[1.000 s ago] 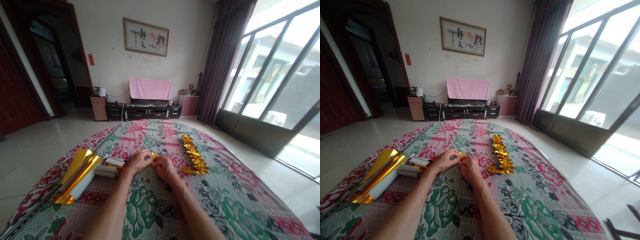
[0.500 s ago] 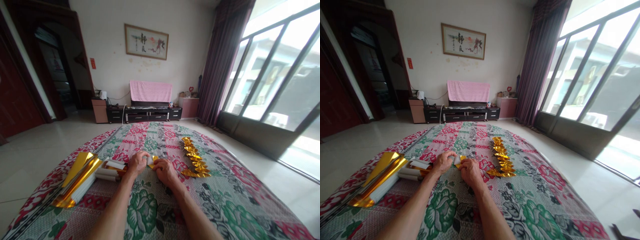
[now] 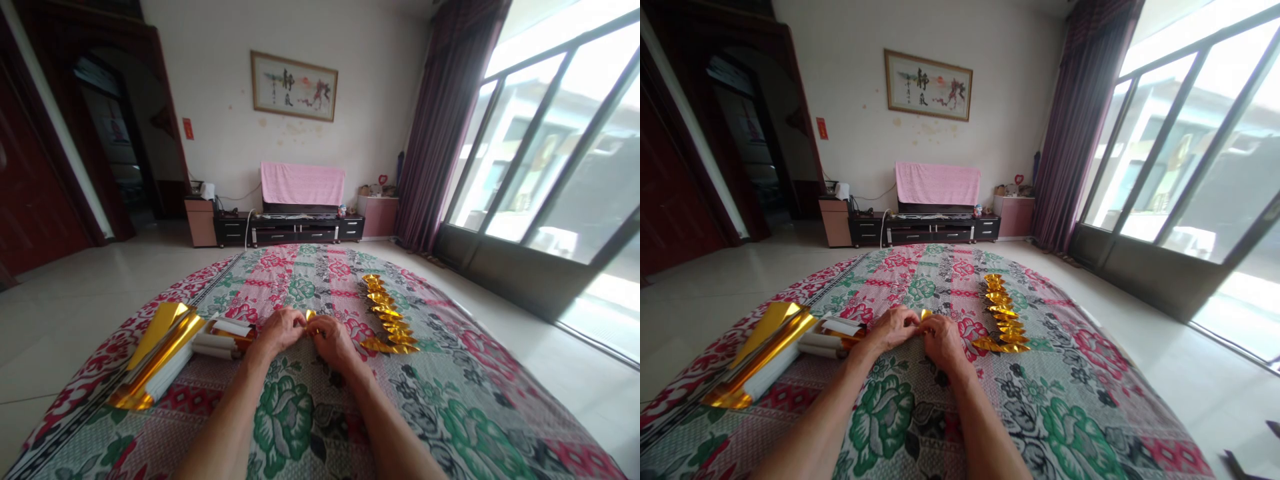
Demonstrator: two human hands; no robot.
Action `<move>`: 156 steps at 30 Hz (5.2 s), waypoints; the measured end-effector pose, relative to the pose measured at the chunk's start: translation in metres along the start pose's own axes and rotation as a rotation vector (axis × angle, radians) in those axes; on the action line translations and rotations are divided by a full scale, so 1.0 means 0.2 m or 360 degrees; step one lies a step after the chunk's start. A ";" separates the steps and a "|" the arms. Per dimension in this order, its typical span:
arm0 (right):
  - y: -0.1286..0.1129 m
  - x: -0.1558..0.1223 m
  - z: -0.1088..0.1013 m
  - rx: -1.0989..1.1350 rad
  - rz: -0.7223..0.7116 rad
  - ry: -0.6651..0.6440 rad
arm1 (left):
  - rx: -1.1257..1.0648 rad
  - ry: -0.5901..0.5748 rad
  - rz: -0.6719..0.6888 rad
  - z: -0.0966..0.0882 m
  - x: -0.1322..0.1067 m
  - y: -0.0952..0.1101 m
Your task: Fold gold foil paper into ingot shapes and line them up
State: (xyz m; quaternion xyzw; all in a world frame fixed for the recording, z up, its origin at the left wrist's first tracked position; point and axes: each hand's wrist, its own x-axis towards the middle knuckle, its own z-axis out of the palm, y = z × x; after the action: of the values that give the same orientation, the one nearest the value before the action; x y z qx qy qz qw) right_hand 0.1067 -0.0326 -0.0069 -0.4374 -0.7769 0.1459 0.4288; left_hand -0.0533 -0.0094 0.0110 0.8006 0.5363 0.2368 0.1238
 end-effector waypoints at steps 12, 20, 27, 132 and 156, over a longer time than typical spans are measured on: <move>0.02 0.00 -0.01 -0.0161 -0.0037 -0.0081 | 0.0259 -0.0026 0.0031 0.01 0.02 0.06; -0.01 0.00 -0.01 -0.0162 -0.0013 -0.0080 | 0.0444 0.0016 -0.0165 0.02 0.00 0.05; -0.01 0.01 -0.03 -0.0049 -0.0108 -0.0158 | 0.0280 -0.0037 -0.0092 0.03 0.03 0.05; 0.02 0.07 -0.05 -0.0416 0.0261 -0.0148 | -0.0170 -0.0304 -0.0112 -0.03 0.03 -0.01; 0.14 0.29 -0.03 -0.0264 0.0769 -0.0244 | 0.0020 0.0068 0.0062 0.00 0.03 -0.01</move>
State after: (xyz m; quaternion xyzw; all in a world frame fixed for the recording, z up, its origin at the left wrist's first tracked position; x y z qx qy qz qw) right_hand 0.1127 0.0291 0.0118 -0.6315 -0.6894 0.2127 0.2840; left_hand -0.0532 -0.0029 0.0106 0.8065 0.5246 0.2528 0.1027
